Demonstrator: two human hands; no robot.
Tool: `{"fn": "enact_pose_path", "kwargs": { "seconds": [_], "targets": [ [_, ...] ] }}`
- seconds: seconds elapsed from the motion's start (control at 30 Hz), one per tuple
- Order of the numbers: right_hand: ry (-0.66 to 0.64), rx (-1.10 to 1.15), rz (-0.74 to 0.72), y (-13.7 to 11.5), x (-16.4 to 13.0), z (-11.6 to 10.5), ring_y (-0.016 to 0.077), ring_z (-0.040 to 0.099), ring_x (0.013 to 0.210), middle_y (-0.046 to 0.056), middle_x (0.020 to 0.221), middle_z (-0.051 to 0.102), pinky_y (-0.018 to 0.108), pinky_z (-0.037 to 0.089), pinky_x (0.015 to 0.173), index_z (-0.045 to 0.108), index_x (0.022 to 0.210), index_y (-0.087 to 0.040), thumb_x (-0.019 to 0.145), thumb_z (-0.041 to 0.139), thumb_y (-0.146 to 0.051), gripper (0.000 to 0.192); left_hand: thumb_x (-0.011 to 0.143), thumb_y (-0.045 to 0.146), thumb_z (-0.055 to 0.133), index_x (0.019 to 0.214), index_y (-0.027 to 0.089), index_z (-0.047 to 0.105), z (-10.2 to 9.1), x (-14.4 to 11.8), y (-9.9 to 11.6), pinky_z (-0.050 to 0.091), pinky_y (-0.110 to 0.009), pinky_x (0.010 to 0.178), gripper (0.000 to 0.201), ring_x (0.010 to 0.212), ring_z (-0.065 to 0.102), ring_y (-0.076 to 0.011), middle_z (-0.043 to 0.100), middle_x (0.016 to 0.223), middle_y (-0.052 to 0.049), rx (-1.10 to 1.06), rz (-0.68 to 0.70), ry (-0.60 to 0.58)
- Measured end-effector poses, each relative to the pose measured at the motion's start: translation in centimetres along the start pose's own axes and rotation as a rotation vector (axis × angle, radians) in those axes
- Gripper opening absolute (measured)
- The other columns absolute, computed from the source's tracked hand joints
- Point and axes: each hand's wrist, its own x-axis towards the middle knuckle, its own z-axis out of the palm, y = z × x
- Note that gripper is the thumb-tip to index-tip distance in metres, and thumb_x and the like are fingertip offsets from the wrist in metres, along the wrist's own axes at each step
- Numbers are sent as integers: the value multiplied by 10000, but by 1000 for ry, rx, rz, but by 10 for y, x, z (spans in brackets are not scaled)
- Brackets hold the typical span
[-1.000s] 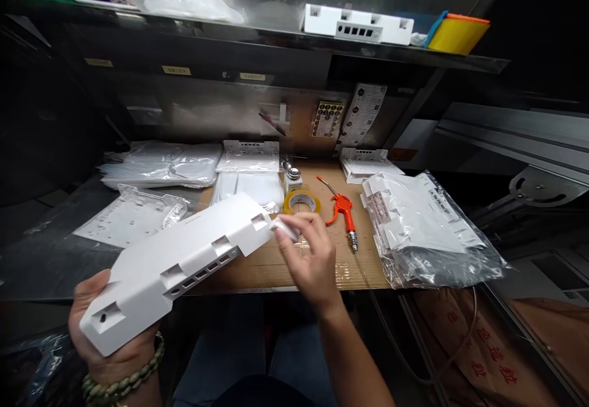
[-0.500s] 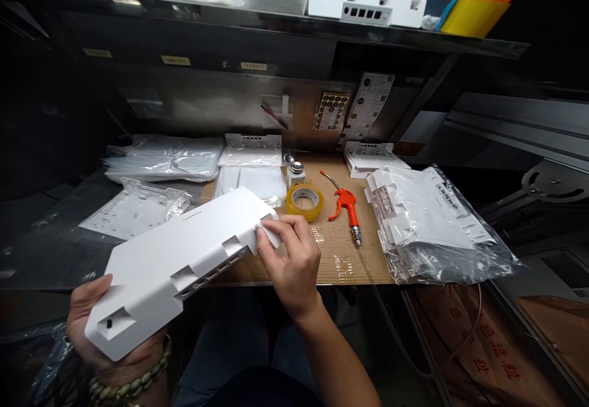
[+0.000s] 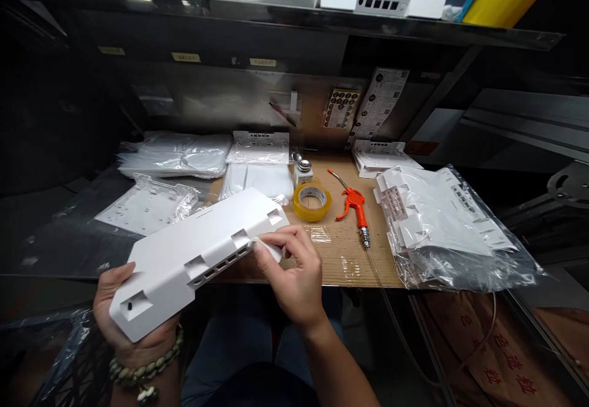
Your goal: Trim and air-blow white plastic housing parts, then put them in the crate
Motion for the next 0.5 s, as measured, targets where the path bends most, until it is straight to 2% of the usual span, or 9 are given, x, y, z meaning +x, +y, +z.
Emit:
{"fn": "enact_pose_path", "kwargs": {
  "seconds": [0.1,0.17,0.3,0.4,0.5],
  "targets": [
    [11,-55,-30,2,-2,5,143,594,812,14,897,644,282,503,713,787,981,-231,914,763,-192,81,768,195,483,1476,167,512,12,-3,-3,631,-372,487,709,467,697,-269,791,738,-66,-58,6,133],
    [-11,-70,-71,1,-4,11,140,610,831,16,910,642,277,516,733,780,1000,-222,919,757,-179,95,741,183,500,1484,172,501,17,-5,-5,638,-376,508,743,457,689,-258,807,798,-79,-62,6,128],
    [14,-127,-156,2,-8,23,142,638,873,29,940,640,281,530,780,761,1031,-199,930,730,-138,122,718,174,506,1490,189,502,28,-9,-9,627,-345,494,772,540,729,-263,827,958,-87,-24,102,170],
    [28,-174,-202,1,-12,29,155,640,878,39,938,648,296,530,787,759,1032,-188,921,733,-124,131,762,167,499,1468,198,538,38,-12,-13,640,-326,558,707,585,739,-241,826,993,-73,-13,101,258],
    [-38,-117,-168,-7,-16,33,164,646,870,47,929,665,296,530,764,776,1020,-185,913,739,-135,125,813,167,500,1428,216,580,42,-13,-18,643,-308,608,622,637,750,-228,826,971,-47,-5,93,283]
  ]
}}
